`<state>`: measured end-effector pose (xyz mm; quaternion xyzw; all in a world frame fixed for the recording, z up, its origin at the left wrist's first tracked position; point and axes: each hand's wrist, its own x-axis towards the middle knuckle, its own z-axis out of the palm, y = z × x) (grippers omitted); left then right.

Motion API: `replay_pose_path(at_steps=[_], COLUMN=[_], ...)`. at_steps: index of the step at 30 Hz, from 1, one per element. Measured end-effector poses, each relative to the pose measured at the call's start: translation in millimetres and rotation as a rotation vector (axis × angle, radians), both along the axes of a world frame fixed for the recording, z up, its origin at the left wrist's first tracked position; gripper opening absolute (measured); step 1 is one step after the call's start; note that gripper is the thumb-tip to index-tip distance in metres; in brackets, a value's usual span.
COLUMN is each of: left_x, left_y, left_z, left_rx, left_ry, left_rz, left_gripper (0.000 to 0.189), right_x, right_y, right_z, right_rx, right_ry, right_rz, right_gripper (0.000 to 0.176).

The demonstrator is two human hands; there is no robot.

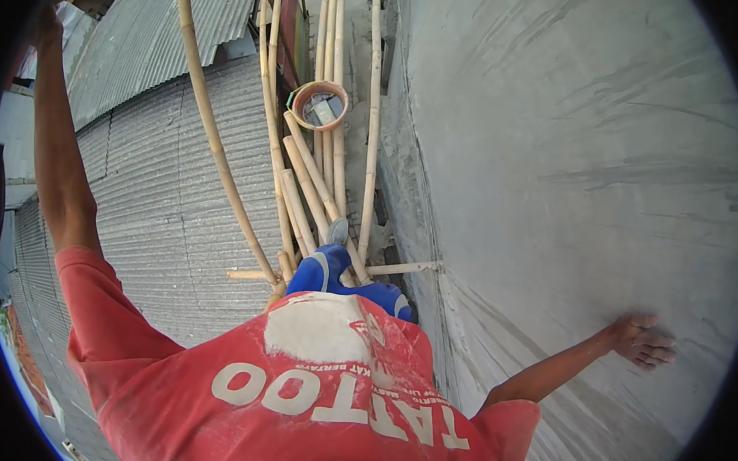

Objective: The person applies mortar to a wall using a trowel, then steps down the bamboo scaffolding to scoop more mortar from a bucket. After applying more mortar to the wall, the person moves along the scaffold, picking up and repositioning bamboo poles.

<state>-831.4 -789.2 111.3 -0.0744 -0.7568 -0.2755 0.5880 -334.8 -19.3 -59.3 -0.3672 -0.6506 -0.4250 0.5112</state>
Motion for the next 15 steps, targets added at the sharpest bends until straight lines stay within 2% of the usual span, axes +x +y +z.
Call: replay_pose_path(at_steps=[15], left_x=[-9], left_y=[-23], left_z=[-1], left_rx=[-0.079], left_ry=[0.024], left_rz=[0.057], left_gripper=[0.065], right_x=[-1], right_y=[5], right_z=[1], right_rx=[0.077], right_ry=[0.042], right_rz=[0.074], right_gripper=[0.060])
